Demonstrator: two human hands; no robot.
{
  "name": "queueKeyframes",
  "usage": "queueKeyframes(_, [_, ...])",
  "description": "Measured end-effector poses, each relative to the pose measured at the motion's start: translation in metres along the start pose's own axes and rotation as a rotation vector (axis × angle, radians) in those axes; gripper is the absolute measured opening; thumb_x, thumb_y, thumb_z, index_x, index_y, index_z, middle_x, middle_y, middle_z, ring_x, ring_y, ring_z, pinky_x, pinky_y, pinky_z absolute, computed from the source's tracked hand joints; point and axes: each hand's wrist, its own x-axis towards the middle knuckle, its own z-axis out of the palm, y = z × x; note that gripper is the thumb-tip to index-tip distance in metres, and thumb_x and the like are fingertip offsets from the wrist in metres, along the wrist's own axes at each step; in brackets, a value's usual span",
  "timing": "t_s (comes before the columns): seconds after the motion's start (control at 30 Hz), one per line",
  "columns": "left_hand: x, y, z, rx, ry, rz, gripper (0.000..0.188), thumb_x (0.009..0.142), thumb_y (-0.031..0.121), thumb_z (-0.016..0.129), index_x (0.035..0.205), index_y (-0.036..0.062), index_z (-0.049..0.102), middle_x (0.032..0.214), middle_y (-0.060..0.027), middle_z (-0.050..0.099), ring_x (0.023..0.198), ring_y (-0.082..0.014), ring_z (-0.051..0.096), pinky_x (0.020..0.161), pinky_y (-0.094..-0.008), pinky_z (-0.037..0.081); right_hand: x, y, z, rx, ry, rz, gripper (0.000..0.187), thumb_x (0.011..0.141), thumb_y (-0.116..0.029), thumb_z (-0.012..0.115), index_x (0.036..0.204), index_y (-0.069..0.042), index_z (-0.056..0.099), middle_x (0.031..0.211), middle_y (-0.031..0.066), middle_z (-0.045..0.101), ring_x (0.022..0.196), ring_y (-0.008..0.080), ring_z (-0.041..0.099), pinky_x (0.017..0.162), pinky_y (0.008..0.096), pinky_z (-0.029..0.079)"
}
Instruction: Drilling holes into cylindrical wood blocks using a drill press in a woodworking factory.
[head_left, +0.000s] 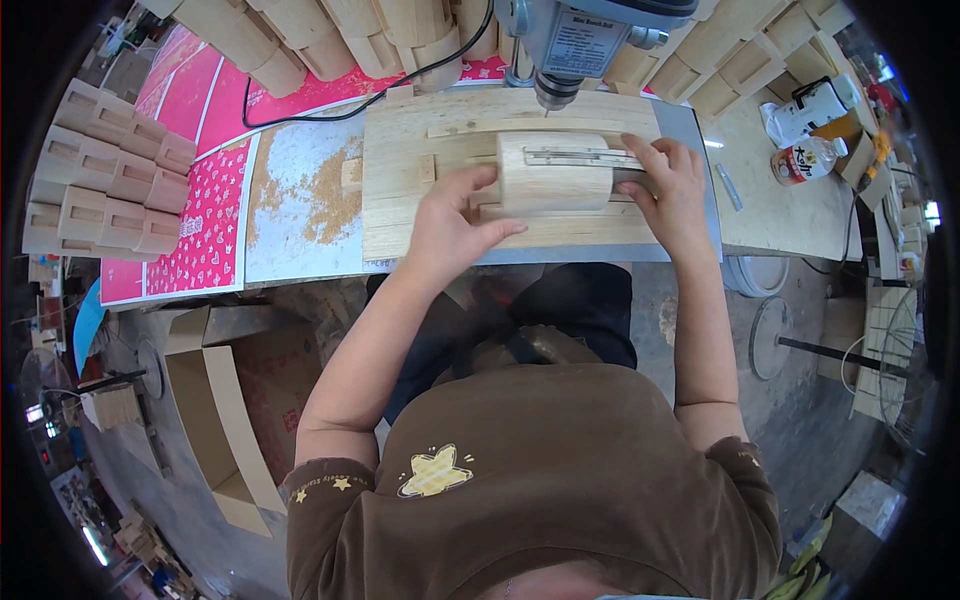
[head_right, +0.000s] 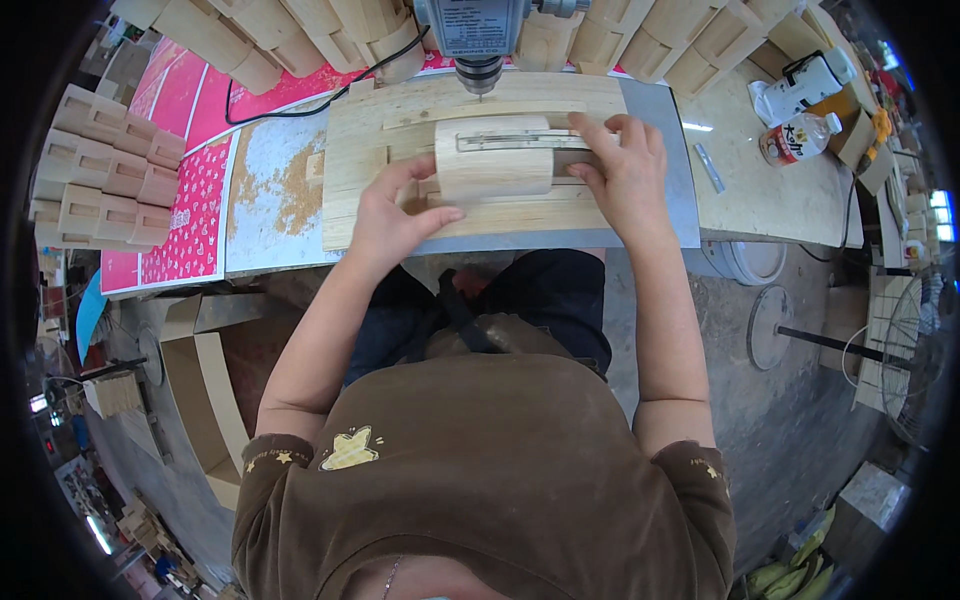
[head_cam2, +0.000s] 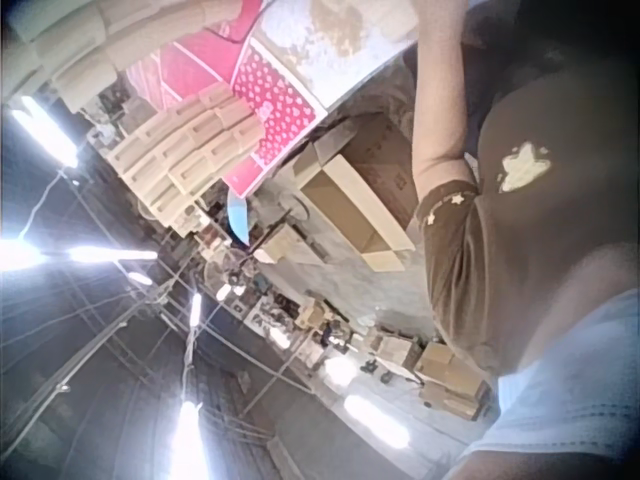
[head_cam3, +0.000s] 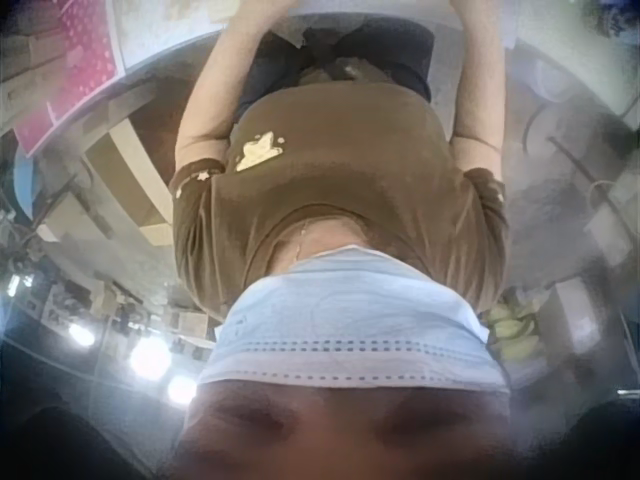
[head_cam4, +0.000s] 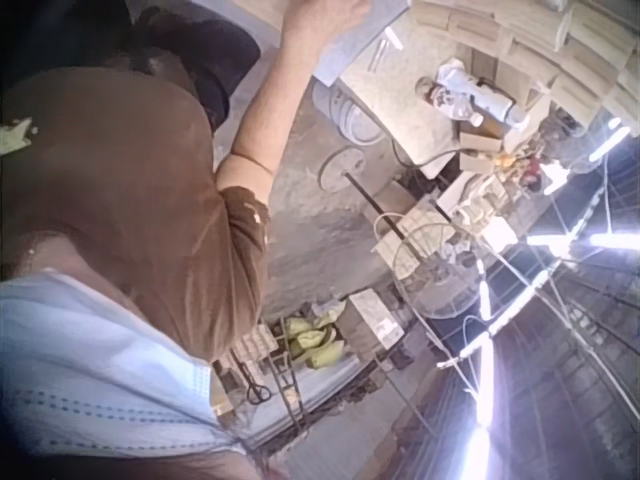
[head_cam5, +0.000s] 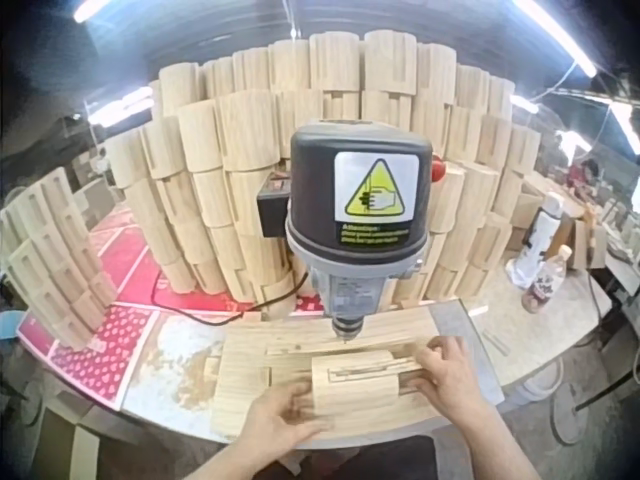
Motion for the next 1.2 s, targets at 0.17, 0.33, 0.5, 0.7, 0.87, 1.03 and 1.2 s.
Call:
queueKeyframes(0.17, [-0.003, -0.005, 0.023, 0.526, 0.2, 0.348, 0.068, 0.056, 0.025, 0.081, 0.115, 0.004, 0.056, 0.091, -0.0103, 0.057, 0.094, -0.027, 0.052, 0.089, -0.0416, 0.035, 0.006, 0.013, 0.016, 0.099, 0.012, 0.112, 0.059, 0.062, -0.01, 0.075, 0.117, -0.019, 0.058, 0.097, 0.0104, 0.057, 0.098, 0.0313, 0.047, 0.085, 0.0402, 0.041])
queueKeyframes(0.33, [0.023, -0.019, 0.017, 0.66, 0.281, 0.305, 0.069, 0.055, 0.029, 0.08, 0.115, 0.0054, 0.057, 0.089, -0.0064, 0.057, 0.091, -0.0264, 0.05, 0.085, -0.0417, 0.032, 0.031, 0.009, 0.031, 0.098, 0.006, 0.103, 0.059, 0.062, -0.008, 0.075, 0.117, -0.018, 0.058, 0.101, 0.0114, 0.057, 0.101, 0.0322, 0.046, 0.087, 0.0399, 0.041])
queueKeyframes(0.5, [0.019, -0.034, -0.009, 0.637, 0.273, 0.275, 0.065, 0.054, 0.027, 0.079, 0.113, 0.0068, 0.059, 0.085, -0.004, 0.056, 0.088, -0.0254, 0.05, 0.082, -0.04, 0.033, 0.031, -0.004, 0.035, 0.189, 0.058, 0.0, 0.057, 0.065, -0.006, 0.074, 0.119, -0.015, 0.056, 0.106, 0.0121, 0.057, 0.105, 0.0324, 0.047, 0.091, 0.0383, 0.041])
queueKeyframes(0.7, [0.018, -0.029, -0.016, 0.668, 0.224, 0.287, 0.06, 0.057, 0.025, 0.078, 0.111, 0.0066, 0.06, 0.079, -0.002, 0.056, 0.085, -0.0241, 0.05, 0.08, -0.0378, 0.034, 0.081, 0.021, -0.03, 0.586, 0.57, -0.053, 0.037, 0.084, -0.012, 0.064, 0.118, -0.002, 0.053, 0.116, 0.0084, 0.057, 0.106, 0.0177, 0.054, 0.091, 0.03, 0.043])
queueKeyframes(0.87, [0.018, -0.029, -0.017, 0.648, 0.206, 0.245, 0.058, 0.057, 0.025, 0.078, 0.11, 0.0077, 0.06, 0.078, -0.0015, 0.055, 0.083, -0.0237, 0.05, 0.08, -0.0377, 0.034, 0.169, -0.06, -0.12, 0.946, 0.831, 0.635, 0.031, 0.089, -0.027, 0.048, 0.092, 0.001, 0.063, 0.068, 0.0072, 0.059, 0.073, 0.0179, 0.059, 0.066, 0.0289, 0.044])
queueKeyframes(1.03, [0.019, -0.029, -0.012, 0.667, 0.215, 0.263, 0.057, 0.058, 0.024, 0.078, 0.11, 0.0089, 0.061, 0.078, -0.0012, 0.054, 0.082, -0.0232, 0.049, 0.079, -0.0377, 0.033, 0.158, -0.021, -0.112, 0.598, 0.344, 0.033, 0.03, 0.09, -0.025, 0.048, 0.086, 0.001, 0.063, 0.069, 0.0043, 0.056, 0.066, 0.0139, 0.051, 0.061, 0.0264, 0.042])
queueKeyframes(1.2, [0.018, -0.028, -0.014, 0.681, 0.223, 0.271, 0.057, 0.058, 0.025, 0.078, 0.11, 0.0088, 0.061, 0.078, -0.001, 0.054, 0.082, -0.023, 0.049, 0.079, -0.0377, 0.033, 0.083, -0.023, -0.106, 0.229, 0.313, 0.135, 0.023, 0.092, -0.019, 0.053, 0.098, 0.0, 0.064, 0.07, 0.0006, 0.057, 0.066, 0.0078, 0.053, 0.062, 0.0213, 0.041])
